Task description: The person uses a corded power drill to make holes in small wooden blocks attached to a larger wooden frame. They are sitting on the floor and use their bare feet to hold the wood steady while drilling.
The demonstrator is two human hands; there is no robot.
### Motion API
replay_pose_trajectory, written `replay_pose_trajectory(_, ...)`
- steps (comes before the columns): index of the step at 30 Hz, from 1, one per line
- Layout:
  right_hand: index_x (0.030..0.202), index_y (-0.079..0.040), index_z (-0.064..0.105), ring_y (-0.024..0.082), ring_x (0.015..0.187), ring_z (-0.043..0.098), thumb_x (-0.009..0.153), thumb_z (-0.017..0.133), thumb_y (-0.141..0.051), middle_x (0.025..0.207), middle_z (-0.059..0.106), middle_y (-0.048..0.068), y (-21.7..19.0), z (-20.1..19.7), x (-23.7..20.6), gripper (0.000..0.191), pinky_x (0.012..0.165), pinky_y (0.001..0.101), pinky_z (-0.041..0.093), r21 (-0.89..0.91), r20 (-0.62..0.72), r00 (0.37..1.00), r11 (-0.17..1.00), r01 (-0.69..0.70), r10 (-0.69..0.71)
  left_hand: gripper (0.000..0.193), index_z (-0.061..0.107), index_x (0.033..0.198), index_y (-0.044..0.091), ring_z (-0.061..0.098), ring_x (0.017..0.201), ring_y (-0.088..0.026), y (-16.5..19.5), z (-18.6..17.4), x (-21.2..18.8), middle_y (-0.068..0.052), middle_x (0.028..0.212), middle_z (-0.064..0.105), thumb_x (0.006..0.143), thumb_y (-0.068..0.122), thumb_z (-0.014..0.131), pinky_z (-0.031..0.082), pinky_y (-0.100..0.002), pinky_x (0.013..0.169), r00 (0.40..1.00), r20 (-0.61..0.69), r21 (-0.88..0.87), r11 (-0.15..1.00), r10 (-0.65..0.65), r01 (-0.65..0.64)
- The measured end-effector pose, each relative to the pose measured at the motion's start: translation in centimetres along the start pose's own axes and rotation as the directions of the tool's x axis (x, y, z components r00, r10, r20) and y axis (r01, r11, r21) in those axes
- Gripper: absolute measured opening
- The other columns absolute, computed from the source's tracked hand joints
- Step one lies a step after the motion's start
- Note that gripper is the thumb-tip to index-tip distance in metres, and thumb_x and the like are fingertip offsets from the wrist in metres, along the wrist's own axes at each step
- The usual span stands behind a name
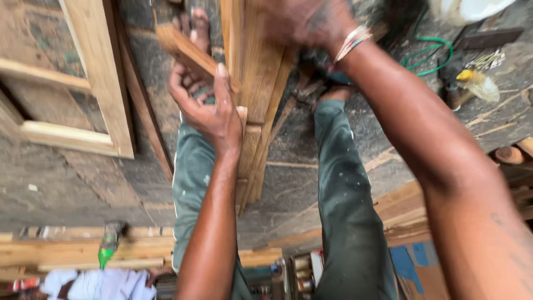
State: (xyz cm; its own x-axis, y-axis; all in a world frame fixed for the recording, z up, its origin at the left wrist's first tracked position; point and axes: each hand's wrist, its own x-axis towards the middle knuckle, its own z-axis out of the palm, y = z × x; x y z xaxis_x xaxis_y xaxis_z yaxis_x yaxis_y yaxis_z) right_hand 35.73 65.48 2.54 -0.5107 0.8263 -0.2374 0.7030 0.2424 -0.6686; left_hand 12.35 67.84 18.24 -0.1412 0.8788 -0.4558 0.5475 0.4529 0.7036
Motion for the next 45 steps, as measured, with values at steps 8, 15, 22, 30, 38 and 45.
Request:
replay_pose_trajectory(8, 0.132, -0.005, 0.051, 0.03, 0.111, 0.061, 0.112, 0.058, -0.02, 0.125, 0.06, 0.016, 4.0, 3.4, -0.9, 0.026, 0.093, 0.0423, 0.048, 0.028, 0.263, 0.918, 0.949, -0.314, 0.296, 0.058, 0.048, 0.143, 0.004, 0.063, 0.106, -0.018, 1.0, 0.6, 0.2, -0.011, 0.12, 0.061, 0.099, 0.026, 0.078, 0.059, -0.032, 0.086, 0.999, 0.034, 0.075, 0.997, -0.016, 0.013)
replay_pose_trajectory(15, 0.142, -0.002, 0.031, 0.036, 0.123, 0.055, 0.11, 0.067, -0.018, 0.136, 0.048, 0.023, 1.1, 1.2, -5.3, 0.051, 0.104, 0.043, 0.045, 0.182, -0.209, 0.767, 0.794, -0.58, 0.607, 0.056, 0.051, 0.139, 0.004, 0.069, 0.106, -0.022, 0.8, 1.5, 0.6, -0.011, 0.122, 0.063, 0.095, 0.022, 0.08, 0.06, -0.033, 0.086, 0.988, 0.106, 0.175, 0.976, 0.113, -0.13)
replay_pose_trajectory(22, 0.165, -0.003, 0.001, 0.049, 0.145, 0.043, 0.089, 0.096, -0.036, 0.162, 0.034, 0.036, -8.5, 4.6, -12.8, 0.126, 0.122, 0.0492, 0.035, 0.418, -0.185, 0.526, 0.551, -0.722, 0.83, 0.062, 0.042, 0.132, -0.004, 0.06, 0.11, -0.035, -1.0, 9.5, 7.8, -0.022, 0.12, 0.055, 0.092, 0.025, 0.079, 0.056, -0.048, 0.093, 0.664, 0.103, 0.475, 0.55, 0.74, -0.686)
replay_pose_trajectory(30, 0.166, -0.004, 0.006, 0.038, 0.121, 0.057, 0.074, 0.097, -0.027, 0.131, 0.058, 0.019, -9.9, 7.5, -13.9, 0.131, 0.104, 0.0476, 0.043, 0.288, -0.131, 0.439, 0.458, -0.841, 0.889, 0.038, 0.051, 0.115, 0.003, 0.062, 0.1, -0.028, -4.6, 9.5, 9.2, -0.014, 0.105, 0.059, 0.094, 0.028, 0.071, 0.055, -0.046, 0.089, 0.808, 0.51, 0.57, 0.587, 0.297, -0.575)
replay_pose_trajectory(38, 0.161, 0.004, 0.017, 0.037, 0.107, 0.053, 0.071, 0.086, -0.011, 0.119, 0.05, 0.019, -8.8, 9.2, -14.5, 0.115, 0.098, 0.0477, 0.043, 0.016, -0.17, 0.5, 0.509, -0.86, 0.85, 0.028, 0.051, 0.106, 0.004, 0.061, 0.094, -0.026, -4.7, 9.6, 9.3, -0.012, 0.098, 0.058, 0.092, 0.022, 0.068, 0.054, -0.047, 0.087, 0.797, 0.524, 0.568, 0.574, 0.3, -0.59)
replay_pose_trajectory(45, 0.156, 0.006, 0.026, 0.035, 0.108, 0.052, 0.069, 0.088, -0.018, 0.117, 0.05, 0.02, -7.2, 10.9, -15.4, 0.109, 0.093, 0.0468, 0.043, -0.1, -0.064, 0.525, 0.518, -0.849, 0.848, 0.02, 0.052, 0.099, 0.005, 0.059, 0.088, -0.024, -5.5, 9.3, 9.6, -0.01, 0.091, 0.057, 0.09, 0.018, 0.065, 0.053, -0.048, 0.085, 0.784, 0.556, 0.556, 0.576, 0.278, -0.599)
